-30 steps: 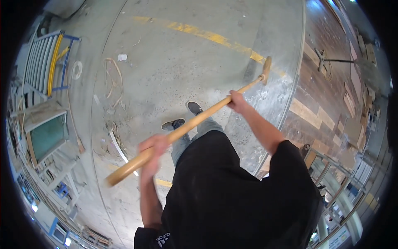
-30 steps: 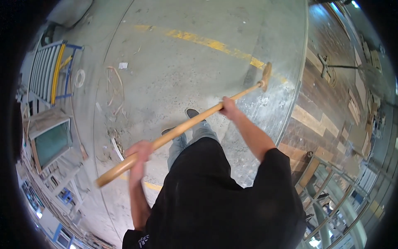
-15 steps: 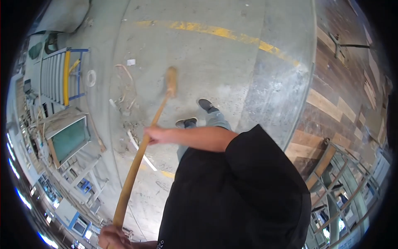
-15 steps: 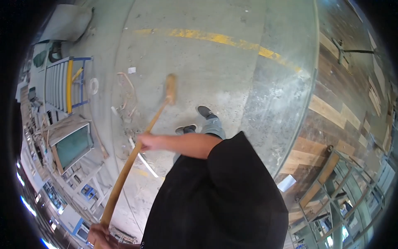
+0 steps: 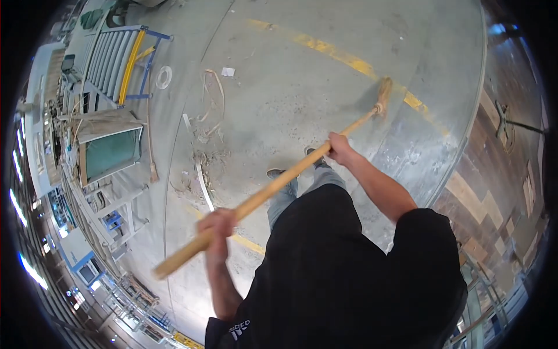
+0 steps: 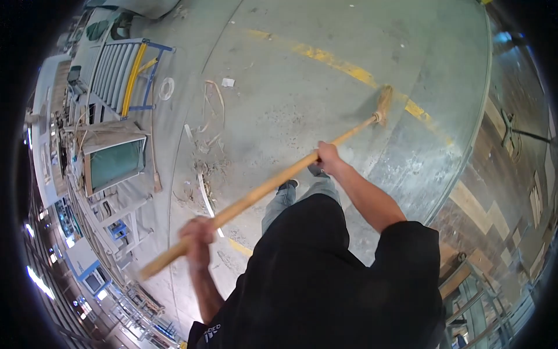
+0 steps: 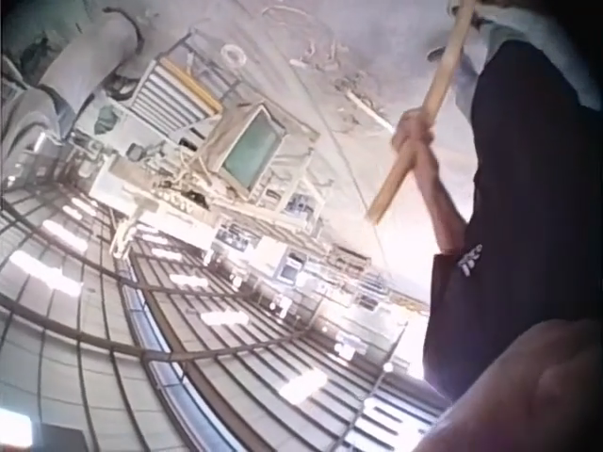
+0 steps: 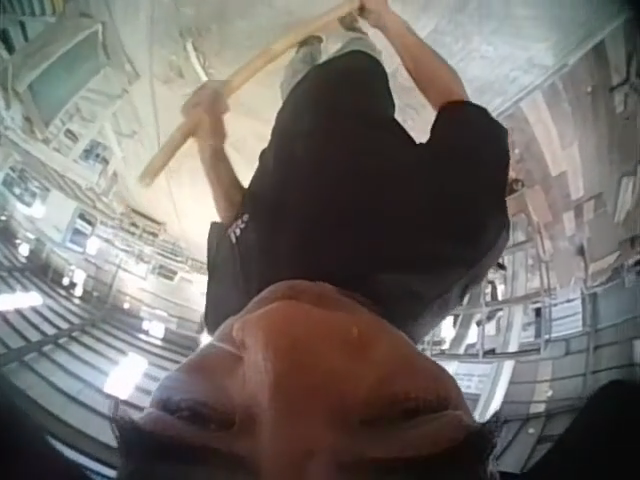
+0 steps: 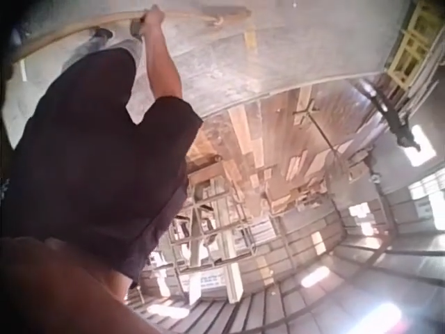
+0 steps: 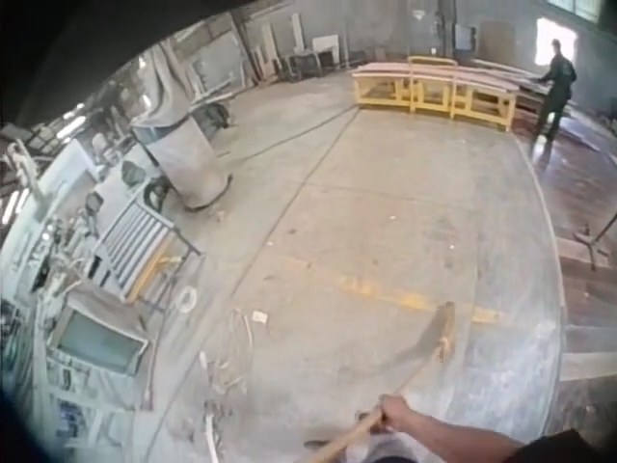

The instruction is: Sweep wood shavings and debris off the workshop floor using a broom.

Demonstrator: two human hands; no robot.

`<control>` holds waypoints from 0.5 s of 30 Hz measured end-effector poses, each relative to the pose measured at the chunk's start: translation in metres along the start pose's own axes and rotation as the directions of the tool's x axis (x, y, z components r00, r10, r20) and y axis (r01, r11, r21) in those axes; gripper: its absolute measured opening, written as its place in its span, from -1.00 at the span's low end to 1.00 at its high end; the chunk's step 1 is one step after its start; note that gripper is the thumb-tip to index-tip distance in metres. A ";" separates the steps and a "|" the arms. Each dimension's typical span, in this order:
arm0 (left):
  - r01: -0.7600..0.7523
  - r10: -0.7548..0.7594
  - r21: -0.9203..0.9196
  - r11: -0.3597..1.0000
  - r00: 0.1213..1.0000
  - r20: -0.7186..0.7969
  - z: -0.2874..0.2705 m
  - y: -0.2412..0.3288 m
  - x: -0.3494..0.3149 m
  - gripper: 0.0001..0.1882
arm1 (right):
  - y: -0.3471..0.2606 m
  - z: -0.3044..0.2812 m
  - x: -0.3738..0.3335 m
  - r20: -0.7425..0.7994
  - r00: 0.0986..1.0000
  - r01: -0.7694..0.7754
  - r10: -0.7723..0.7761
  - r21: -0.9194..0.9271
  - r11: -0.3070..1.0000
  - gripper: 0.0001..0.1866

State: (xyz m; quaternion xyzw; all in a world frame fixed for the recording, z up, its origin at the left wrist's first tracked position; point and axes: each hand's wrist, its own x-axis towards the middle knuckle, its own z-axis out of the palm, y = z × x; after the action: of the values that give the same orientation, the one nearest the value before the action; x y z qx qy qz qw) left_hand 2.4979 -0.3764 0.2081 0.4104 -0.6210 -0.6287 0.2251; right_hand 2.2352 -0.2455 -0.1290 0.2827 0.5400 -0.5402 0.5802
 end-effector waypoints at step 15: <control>-0.154 0.534 0.531 0.833 0.475 -0.700 -0.081 0.043 -0.107 -0.73 | 0.191 0.376 -0.007 0.454 0.757 -0.040 0.470 -0.685 0.727 -0.85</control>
State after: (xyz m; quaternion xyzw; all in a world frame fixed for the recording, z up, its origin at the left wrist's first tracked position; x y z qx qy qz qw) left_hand 2.6129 -0.3450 0.2836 0.5552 -0.6243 -0.1600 0.5257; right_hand 2.5356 -0.5372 -0.0746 -0.0420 0.4302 -0.2936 0.8526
